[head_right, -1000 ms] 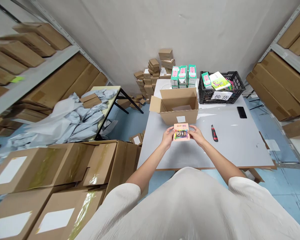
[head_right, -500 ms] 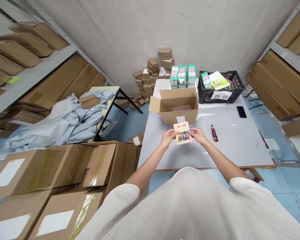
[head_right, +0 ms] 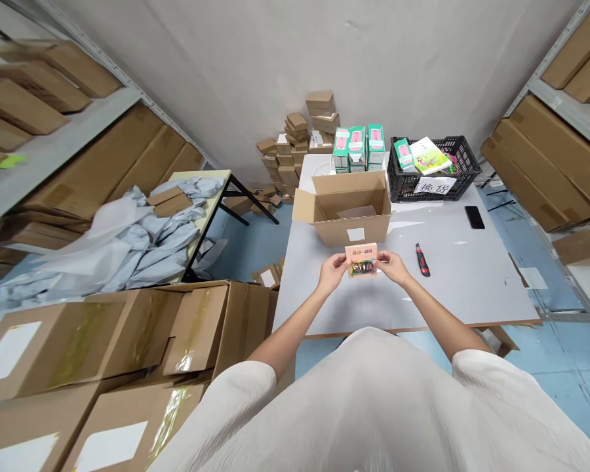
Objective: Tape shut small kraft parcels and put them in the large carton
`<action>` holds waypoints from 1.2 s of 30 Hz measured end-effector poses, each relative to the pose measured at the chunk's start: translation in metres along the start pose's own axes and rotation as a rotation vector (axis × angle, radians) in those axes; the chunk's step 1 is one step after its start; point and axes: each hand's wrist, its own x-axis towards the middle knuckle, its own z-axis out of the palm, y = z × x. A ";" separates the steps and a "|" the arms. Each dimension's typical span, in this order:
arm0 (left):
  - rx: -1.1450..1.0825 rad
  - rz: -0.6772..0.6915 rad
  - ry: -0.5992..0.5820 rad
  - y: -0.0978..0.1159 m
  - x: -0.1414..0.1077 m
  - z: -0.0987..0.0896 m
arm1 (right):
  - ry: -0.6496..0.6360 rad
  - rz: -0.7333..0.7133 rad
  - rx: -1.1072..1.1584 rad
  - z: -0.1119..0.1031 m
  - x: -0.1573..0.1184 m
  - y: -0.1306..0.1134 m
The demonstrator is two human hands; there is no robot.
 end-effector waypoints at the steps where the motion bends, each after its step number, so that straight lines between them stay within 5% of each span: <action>1: -0.039 -0.029 -0.002 0.000 0.001 0.001 | 0.000 0.008 0.010 0.001 -0.001 0.000; 7: -0.072 -0.193 -0.053 0.000 0.005 -0.002 | 0.000 0.057 0.036 0.005 -0.005 -0.003; 17: -0.125 -0.193 -0.069 0.005 0.012 0.003 | -0.062 0.061 -0.052 -0.001 -0.040 -0.013; 21: -0.126 -0.198 -0.133 0.009 0.014 0.014 | 0.006 0.104 -0.054 -0.011 -0.052 -0.016; 30: -0.036 -0.084 -0.313 0.004 0.009 0.064 | 0.242 0.093 0.009 -0.071 -0.054 -0.022; 36: 0.006 -0.078 -0.259 0.007 0.016 0.115 | 0.317 0.082 0.043 -0.117 -0.040 -0.015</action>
